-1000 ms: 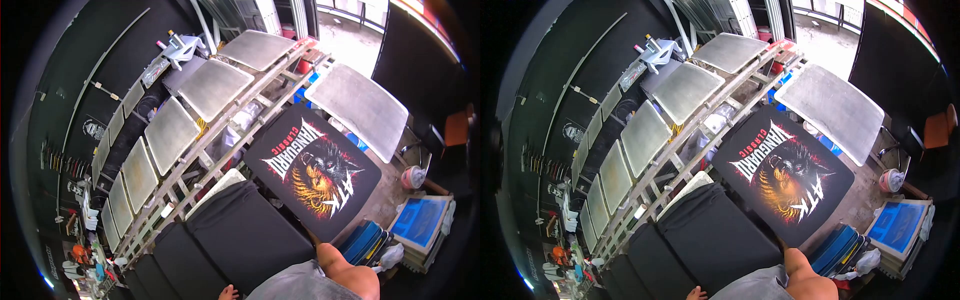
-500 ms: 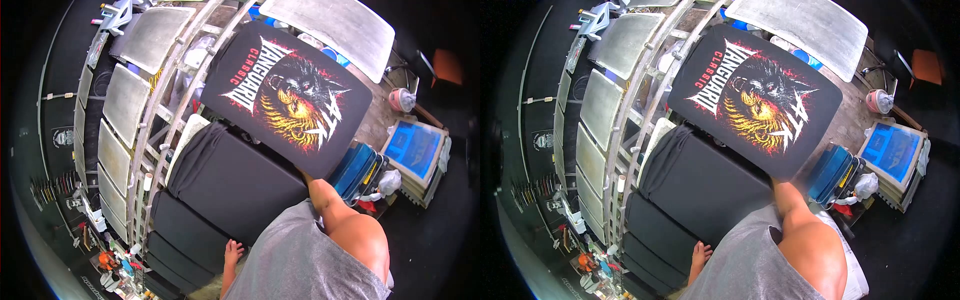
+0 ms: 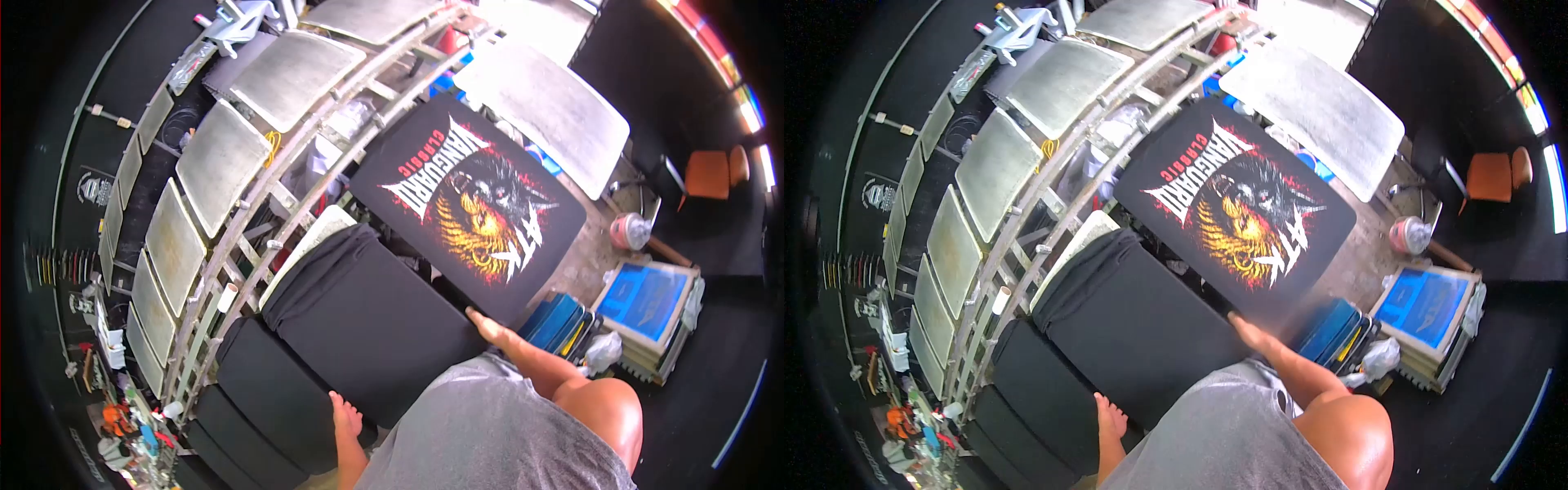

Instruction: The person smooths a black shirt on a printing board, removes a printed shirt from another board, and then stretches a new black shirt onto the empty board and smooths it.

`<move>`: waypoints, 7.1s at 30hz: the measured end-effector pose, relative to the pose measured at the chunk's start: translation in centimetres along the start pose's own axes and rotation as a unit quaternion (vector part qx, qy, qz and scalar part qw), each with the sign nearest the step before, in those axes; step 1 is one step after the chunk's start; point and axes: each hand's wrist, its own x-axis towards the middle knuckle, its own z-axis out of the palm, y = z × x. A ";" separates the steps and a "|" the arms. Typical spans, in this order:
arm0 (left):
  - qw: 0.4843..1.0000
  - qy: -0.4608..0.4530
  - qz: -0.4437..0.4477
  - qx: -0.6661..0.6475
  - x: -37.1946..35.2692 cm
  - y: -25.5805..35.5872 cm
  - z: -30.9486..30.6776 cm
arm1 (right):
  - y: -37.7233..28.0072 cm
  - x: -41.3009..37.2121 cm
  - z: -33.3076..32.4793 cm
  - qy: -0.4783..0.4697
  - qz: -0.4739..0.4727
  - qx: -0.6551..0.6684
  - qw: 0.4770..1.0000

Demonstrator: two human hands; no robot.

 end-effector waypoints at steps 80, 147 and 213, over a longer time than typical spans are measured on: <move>0.672 0.084 0.363 0.640 9.8 42.6 0.8 | -50.3 22.1 10.5 -0.180 -0.323 -0.545 0.752; 0.524 0.162 0.645 0.532 13.4 32.3 12.7 | -39.3 16.3 22.5 0.015 -0.597 -0.448 0.666; 0.503 0.165 0.635 0.563 8.3 19.3 15.3 | -30.0 13.9 16.0 0.122 -0.578 -0.497 0.635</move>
